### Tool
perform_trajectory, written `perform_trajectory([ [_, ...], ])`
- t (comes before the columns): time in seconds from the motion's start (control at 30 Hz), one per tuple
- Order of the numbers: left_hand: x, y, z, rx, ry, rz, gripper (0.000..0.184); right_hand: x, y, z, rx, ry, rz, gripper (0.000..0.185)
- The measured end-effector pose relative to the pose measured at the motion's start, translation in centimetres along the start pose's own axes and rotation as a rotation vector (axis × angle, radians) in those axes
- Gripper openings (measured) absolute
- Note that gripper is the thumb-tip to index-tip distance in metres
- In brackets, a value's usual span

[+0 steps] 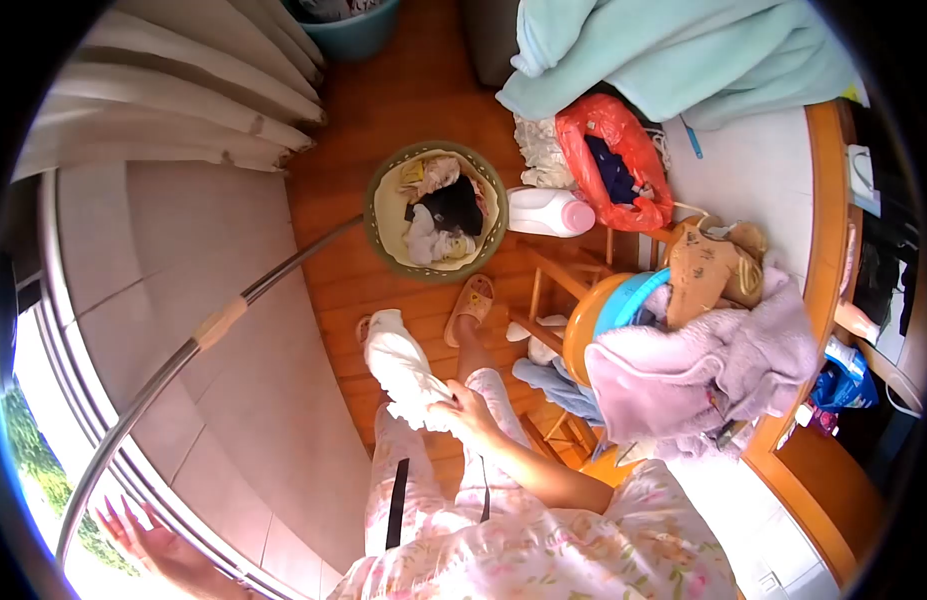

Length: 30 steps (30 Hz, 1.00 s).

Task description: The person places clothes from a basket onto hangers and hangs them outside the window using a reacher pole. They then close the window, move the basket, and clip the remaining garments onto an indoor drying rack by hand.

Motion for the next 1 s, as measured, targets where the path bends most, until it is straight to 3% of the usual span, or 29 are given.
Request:
perform_trajectory([
  [0.03,0.2,-1.5,0.5,0.112,-0.037,0.023,0.036,-0.1,-1.7,1.2,-0.078,0.036,0.006,0.017],
  [0.07,0.4,-3.6,1.1,0.274,-0.076,0.084,0.036,-0.5,-3.4,2.9,0.010,0.139,-0.035,0.015],
  [0.1,1.4,-4.7,2.3,0.067,0.236,0.444,0.032,-0.4,-5.1,4.1,0.047,0.125,-0.029,0.018],
  [0.13,-0.4,-7.3,1.6,0.250,0.282,0.530,0.031,-0.4,-6.9,4.5,0.035,0.130,-0.012,0.018],
  [0.17,-1.6,-9.1,0.7,0.345,0.229,0.757,0.038,-0.3,-8.4,5.1,0.034,0.131,0.008,0.018],
  [0.2,-2.3,-10.8,1.2,0.650,0.018,0.855,0.043,-0.4,-10.4,6.8,0.082,0.113,0.042,0.019],
  [0.27,-2.4,-12.5,4.5,0.809,-0.032,1.035,0.058,-0.4,-12.7,8.1,0.126,0.130,0.088,0.018],
  [0.33,-3.3,-14.9,4.6,1.189,-0.334,1.111,0.073,-0.8,-16.9,11.6,0.264,0.021,0.173,0.020],
  [0.37,-4.1,-16.0,4.0,1.263,-0.460,1.126,0.073,-0.8,-18.9,13.1,0.290,-0.033,0.193,0.022],
  [0.43,-4.1,-16.5,0.4,1.178,-0.622,1.348,0.066,-0.4,-22.0,14.9,0.382,-0.109,0.177,0.024],
  [0.5,-3.3,-15.0,-3.2,1.157,-0.581,1.514,0.057,0.8,-24.2,16.9,0.421,-0.093,0.109,0.027],
  [0.57,-2.9,-14.0,-5.7,1.108,-0.701,1.629,0.063,1.8,-26.0,18.8,0.440,-0.019,0.047,0.024],
  [0.7,-2.7,-11.4,-4.3,0.707,-0.433,1.555,0.076,4.6,-29.3,22.6,0.512,0.244,-0.154,0.017],
  [0.77,-2.6,-9.6,-5.4,0.087,-0.044,1.504,0.073,6.6,-30.3,23.9,0.580,0.330,-0.144,0.016],
  [0.83,-2.2,-9.3,-6.4,-0.814,0.417,1.077,0.072,6.9,-31.9,25.7,0.622,0.367,-0.134,0.015],
  [0.97,0.2,-14.0,-19.9,-0.446,-0.341,1.574,0.074,4.1,-33.6,28.8,0.734,0.217,-0.118,0.015],
  [1.0,0.1,-14.7,-21.3,-0.519,-0.368,1.513,0.069,3.7,-33.6,29.3,0.731,0.172,-0.094,0.016],
])
Point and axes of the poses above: each hand's wrist, its own y-axis towards the middle knuckle, its own x-axis out of the back of the hand, z = x × y, the point moved 3 cm from there along y, towards the middle knuckle, and after that the axes turned 2 degrees about x, right-handed, at the moved point
